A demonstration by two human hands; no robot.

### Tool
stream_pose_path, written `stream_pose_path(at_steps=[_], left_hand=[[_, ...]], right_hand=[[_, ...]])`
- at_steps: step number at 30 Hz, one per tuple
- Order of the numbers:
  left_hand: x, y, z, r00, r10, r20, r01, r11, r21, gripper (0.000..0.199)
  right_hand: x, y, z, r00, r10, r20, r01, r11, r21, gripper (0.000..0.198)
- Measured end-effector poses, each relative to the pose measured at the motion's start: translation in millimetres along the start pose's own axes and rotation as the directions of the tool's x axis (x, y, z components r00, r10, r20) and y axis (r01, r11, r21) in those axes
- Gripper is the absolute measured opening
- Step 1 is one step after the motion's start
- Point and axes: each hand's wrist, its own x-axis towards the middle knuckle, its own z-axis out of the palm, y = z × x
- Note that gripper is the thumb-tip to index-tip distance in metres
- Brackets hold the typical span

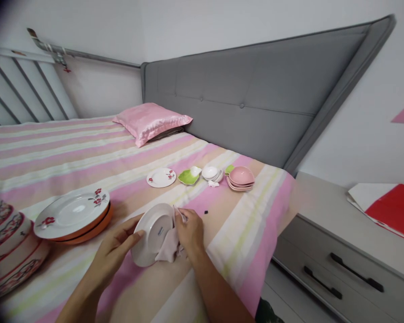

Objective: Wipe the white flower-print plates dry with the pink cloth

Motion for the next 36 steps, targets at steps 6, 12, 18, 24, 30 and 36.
stream_pose_path(at_steps=[6, 12, 18, 24, 30, 36], left_hand=[[-1, 6, 7, 0.997, 0.003, 0.083, 0.001, 0.999, -0.048, 0.046], [-1, 11, 12, 0.984, 0.047, 0.173, -0.04, 0.998, -0.048, 0.044], [0, 5, 11, 0.993, 0.061, 0.102, -0.063, 0.998, 0.017, 0.042], [-3, -3, 7, 1.0, -0.014, 0.028, 0.015, 0.999, -0.029, 0.05], [-2, -11, 11, 0.994, 0.078, 0.08, -0.081, 0.996, 0.037, 0.07], [4, -7, 16, 0.982, 0.107, 0.154, -0.113, 0.993, 0.029, 0.06]], right_hand=[[-2, -9, -1, 0.999, -0.023, -0.049, 0.029, 0.993, 0.118, 0.024], [-8, -28, -7, 0.943, -0.298, -0.146, 0.322, 0.931, 0.175, 0.019], [-17, -43, -10, 0.833, -0.551, -0.057, 0.554, 0.827, 0.099, 0.022], [-23, -47, -7, 0.718, -0.692, 0.075, 0.691, 0.722, 0.035, 0.024], [-21, -43, -5, 0.793, -0.608, -0.034, 0.609, 0.793, 0.008, 0.025], [-13, -33, -4, 0.908, -0.384, -0.167, 0.394, 0.919, 0.032, 0.024]])
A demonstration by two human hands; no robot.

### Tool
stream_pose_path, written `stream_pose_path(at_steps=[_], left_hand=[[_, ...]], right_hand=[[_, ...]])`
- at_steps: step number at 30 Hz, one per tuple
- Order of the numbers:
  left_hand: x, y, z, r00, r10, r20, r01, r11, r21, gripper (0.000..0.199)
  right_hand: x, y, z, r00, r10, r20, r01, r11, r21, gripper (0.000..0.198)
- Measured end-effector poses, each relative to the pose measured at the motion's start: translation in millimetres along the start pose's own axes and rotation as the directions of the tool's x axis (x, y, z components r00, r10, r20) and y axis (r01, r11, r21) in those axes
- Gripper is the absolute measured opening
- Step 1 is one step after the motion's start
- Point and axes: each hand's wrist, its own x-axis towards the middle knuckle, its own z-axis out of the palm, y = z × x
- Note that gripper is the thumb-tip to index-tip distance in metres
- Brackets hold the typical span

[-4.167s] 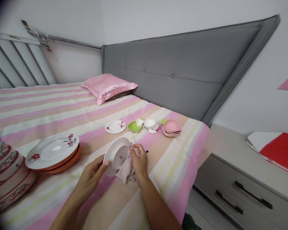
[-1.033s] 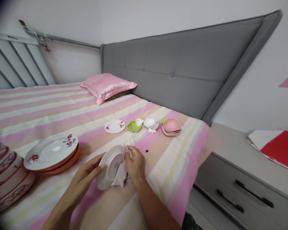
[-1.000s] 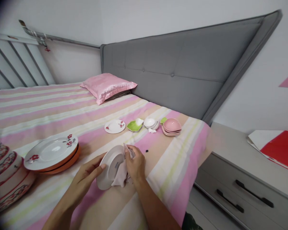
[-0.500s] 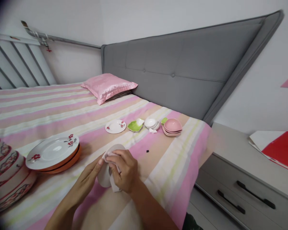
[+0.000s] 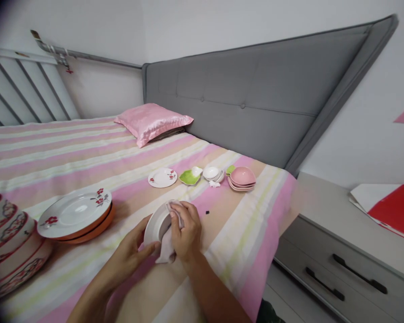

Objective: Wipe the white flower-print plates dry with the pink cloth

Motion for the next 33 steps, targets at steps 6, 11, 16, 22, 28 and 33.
stream_pose_path(at_steps=[6, 11, 16, 22, 28, 33], left_hand=[[-4, -2, 1, 0.991, -0.044, 0.123, 0.056, 0.994, -0.098, 0.072], [-5, -4, 4, 0.984, -0.086, 0.156, 0.105, 0.987, -0.12, 0.079], [-4, -1, 2, 0.988, -0.069, 0.136, 0.079, 0.995, -0.068, 0.071], [-5, 5, 0, 0.986, -0.078, 0.146, 0.075, 0.997, 0.027, 0.069], [-7, -1, -1, 0.992, -0.087, 0.096, 0.083, 0.996, 0.042, 0.068], [-8, -11, -2, 0.993, -0.116, 0.031, 0.111, 0.987, 0.116, 0.042]], right_hand=[[2, 24, -1, 0.963, 0.269, 0.006, -0.268, 0.96, -0.082, 0.024], [2, 35, -1, 0.872, 0.476, 0.111, -0.45, 0.87, -0.2, 0.024], [2, 34, -2, 0.899, 0.433, 0.062, -0.42, 0.895, -0.153, 0.023], [5, 14, -4, 0.999, 0.031, -0.012, -0.031, 0.999, -0.038, 0.021], [0, -10, -7, 0.951, -0.302, 0.064, 0.305, 0.952, -0.036, 0.026], [-4, -16, -5, 0.864, -0.479, 0.155, 0.485, 0.874, -0.007, 0.025]])
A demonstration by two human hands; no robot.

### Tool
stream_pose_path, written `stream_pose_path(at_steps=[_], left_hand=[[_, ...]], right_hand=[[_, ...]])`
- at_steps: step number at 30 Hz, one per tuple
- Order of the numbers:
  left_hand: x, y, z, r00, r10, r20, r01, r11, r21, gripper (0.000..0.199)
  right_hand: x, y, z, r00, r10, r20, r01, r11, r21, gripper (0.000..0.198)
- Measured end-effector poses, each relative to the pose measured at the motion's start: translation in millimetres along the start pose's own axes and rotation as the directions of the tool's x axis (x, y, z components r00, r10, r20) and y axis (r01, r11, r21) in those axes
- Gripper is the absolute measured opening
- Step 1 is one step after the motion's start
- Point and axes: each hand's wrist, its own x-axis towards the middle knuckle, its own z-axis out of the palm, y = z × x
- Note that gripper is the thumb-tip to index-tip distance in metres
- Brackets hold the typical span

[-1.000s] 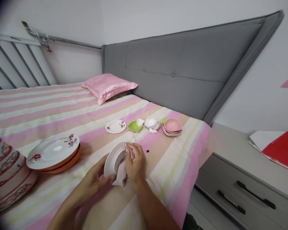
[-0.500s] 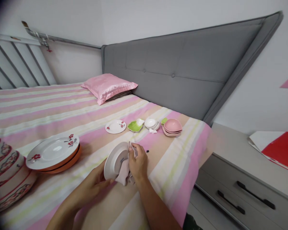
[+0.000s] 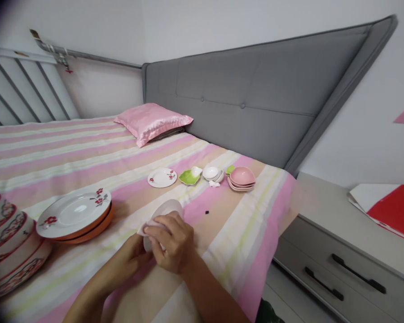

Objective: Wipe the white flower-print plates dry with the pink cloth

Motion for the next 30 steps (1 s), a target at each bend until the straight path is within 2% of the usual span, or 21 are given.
stream_pose_path(at_steps=[4, 6, 9, 11, 14, 20, 23, 26, 30], left_hand=[[1, -1, 0, 1.0, 0.007, 0.021, -0.007, 1.0, -0.007, 0.037], [1, 1, 0, 1.0, -0.007, 0.029, 0.007, 1.0, 0.001, 0.041], [1, 7, 0, 0.999, 0.009, 0.052, -0.007, 0.999, -0.039, 0.056], [2, 11, 0, 0.997, 0.022, 0.079, -0.016, 0.997, -0.079, 0.064], [3, 15, 0, 0.995, 0.021, 0.095, -0.012, 0.996, -0.089, 0.065], [3, 14, 0, 0.994, 0.005, 0.111, 0.009, 0.992, -0.125, 0.059], [2, 14, 0, 0.995, 0.006, 0.1, 0.01, 0.987, -0.158, 0.058], [2, 15, 0, 0.997, 0.002, 0.076, 0.014, 0.978, -0.209, 0.061], [2, 15, 3, 0.998, -0.037, 0.044, 0.05, 0.934, -0.353, 0.064]], right_hand=[[0, 0, 2, 1.0, -0.028, 0.004, 0.028, 1.0, 0.0, 0.025], [0, 1, 2, 1.0, 0.025, -0.013, -0.025, 1.0, -0.001, 0.025], [0, 5, 2, 0.982, 0.171, -0.076, -0.171, 0.985, 0.009, 0.025], [0, 9, 3, 0.955, 0.265, -0.135, -0.264, 0.964, 0.023, 0.024], [-3, 17, 4, 0.897, 0.399, -0.191, -0.399, 0.916, 0.04, 0.021], [-11, 34, 6, 0.769, 0.618, -0.165, -0.62, 0.783, 0.044, 0.021], [-14, 39, 7, 0.738, 0.657, -0.154, -0.666, 0.746, -0.002, 0.021], [-16, 40, 9, 0.739, 0.661, -0.13, -0.672, 0.737, -0.075, 0.02], [-18, 36, 10, 0.733, 0.675, -0.078, -0.674, 0.707, -0.215, 0.016]])
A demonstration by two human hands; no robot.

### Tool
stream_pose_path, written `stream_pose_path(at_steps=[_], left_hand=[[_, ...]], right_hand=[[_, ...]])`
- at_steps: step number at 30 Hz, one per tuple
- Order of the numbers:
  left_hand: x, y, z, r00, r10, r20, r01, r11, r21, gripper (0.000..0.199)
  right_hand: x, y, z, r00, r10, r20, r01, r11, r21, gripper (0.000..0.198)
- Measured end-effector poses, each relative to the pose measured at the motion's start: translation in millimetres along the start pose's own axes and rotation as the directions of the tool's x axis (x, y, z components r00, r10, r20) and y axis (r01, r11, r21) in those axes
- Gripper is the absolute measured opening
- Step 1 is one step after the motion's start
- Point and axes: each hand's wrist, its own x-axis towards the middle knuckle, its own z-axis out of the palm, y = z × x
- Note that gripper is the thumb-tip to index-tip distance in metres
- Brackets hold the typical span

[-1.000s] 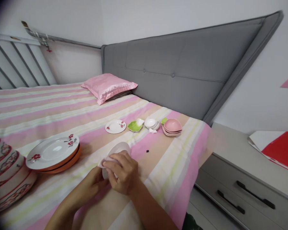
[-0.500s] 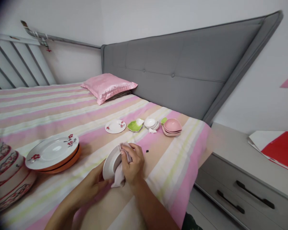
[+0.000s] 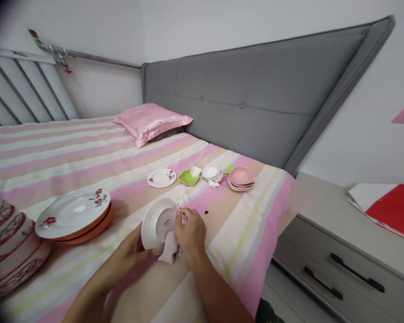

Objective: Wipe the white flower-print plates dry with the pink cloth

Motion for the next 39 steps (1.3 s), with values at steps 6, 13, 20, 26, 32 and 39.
stream_pose_path(at_steps=[6, 13, 20, 26, 32, 39], left_hand=[[3, -2, -2, 0.991, -0.023, -0.133, 0.009, 0.995, -0.101, 0.064], [6, -8, -11, 0.956, 0.069, -0.284, -0.073, 0.997, -0.004, 0.052], [5, -9, -13, 0.951, 0.064, -0.303, -0.073, 0.997, -0.019, 0.051], [6, -6, -4, 0.977, 0.054, -0.208, -0.065, 0.997, -0.049, 0.051], [5, -1, 10, 0.998, 0.04, -0.047, -0.044, 0.994, -0.104, 0.06], [5, 0, 10, 0.999, 0.045, -0.024, -0.046, 0.997, -0.064, 0.059]], right_hand=[[-3, -8, -3, 0.998, -0.035, 0.049, 0.038, 0.997, -0.062, 0.012], [-6, -16, -9, 0.969, -0.16, 0.189, 0.159, 0.987, 0.023, 0.014], [-8, -22, -12, 0.889, -0.397, 0.228, 0.327, 0.899, 0.291, 0.02], [-8, -24, -13, 0.888, -0.447, 0.107, 0.395, 0.862, 0.317, 0.019], [-5, -21, -11, 0.938, -0.332, -0.1, 0.347, 0.904, 0.252, 0.019], [1, -12, -8, 0.969, -0.183, -0.163, 0.211, 0.962, 0.175, 0.018]])
